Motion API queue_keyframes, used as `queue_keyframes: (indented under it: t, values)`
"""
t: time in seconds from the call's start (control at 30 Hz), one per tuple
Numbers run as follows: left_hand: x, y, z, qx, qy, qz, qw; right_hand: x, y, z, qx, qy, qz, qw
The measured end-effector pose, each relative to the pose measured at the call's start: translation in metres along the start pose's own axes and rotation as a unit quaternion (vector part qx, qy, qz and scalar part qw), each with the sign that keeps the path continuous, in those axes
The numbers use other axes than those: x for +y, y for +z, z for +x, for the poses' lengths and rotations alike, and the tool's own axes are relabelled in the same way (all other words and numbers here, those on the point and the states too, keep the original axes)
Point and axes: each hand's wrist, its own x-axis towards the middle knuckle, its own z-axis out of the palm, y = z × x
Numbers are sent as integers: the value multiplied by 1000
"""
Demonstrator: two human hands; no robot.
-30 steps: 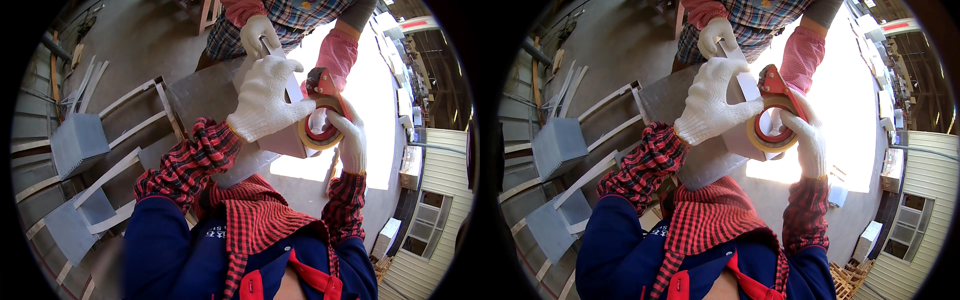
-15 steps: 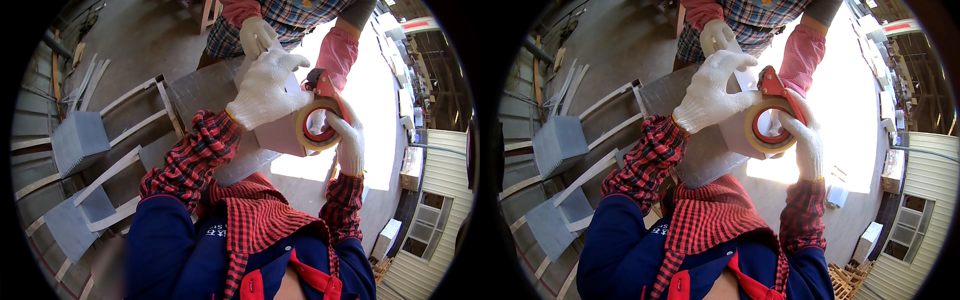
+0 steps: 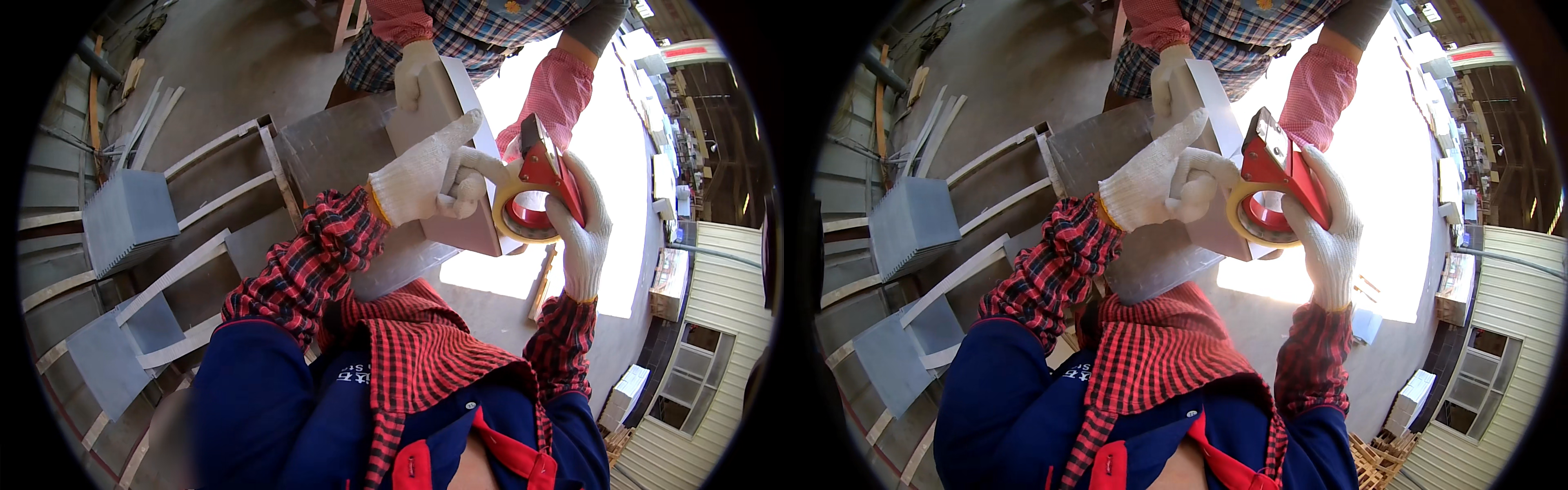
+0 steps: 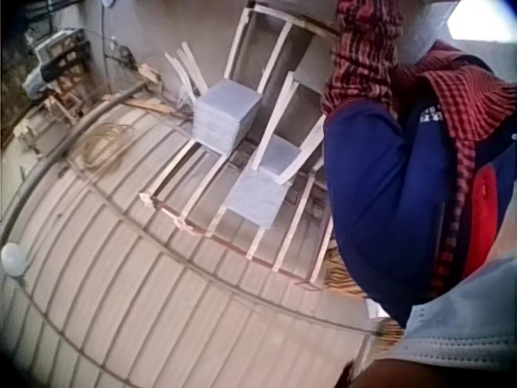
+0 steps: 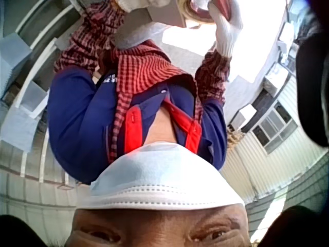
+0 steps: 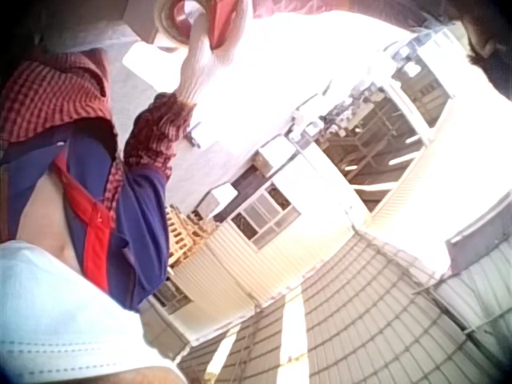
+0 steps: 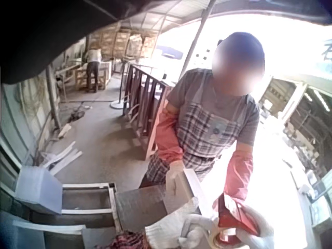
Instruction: The person repeatedly picks up flat rectangular panels, stacks them into a box shape, and secures the edges with packing tape using a handheld dispenser. They then place the taped box onto a nearby stack and repeat the process with additional panels.
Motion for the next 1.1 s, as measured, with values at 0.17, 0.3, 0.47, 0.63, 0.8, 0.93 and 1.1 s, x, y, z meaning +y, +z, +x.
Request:
queue_keyframes:
  t: [0.17,0.3,0.47,0.63,0.8,0.93,1.1]
  values:
    - [-5,4,6,-43,-23,-103,994,11,-7,-3,8,-86,-44,995]
    - [-10,9,8,-52,4,-109,993,11,-11,-6,11,-81,-56,995]
    - [-14,18,19,-136,26,-153,979,13,-13,-8,3,-118,-64,991]
    - [-22,-10,40,-374,-2,-243,895,11,-12,-8,10,-136,-98,986]
    - [2,-7,31,-1,385,453,804,-1,-13,-10,-32,-103,-129,986]
    - [57,28,4,150,91,467,867,-10,-36,-19,-144,-38,-87,985]
    - [158,1,15,204,54,704,678,-8,-45,-37,-94,60,-53,992]
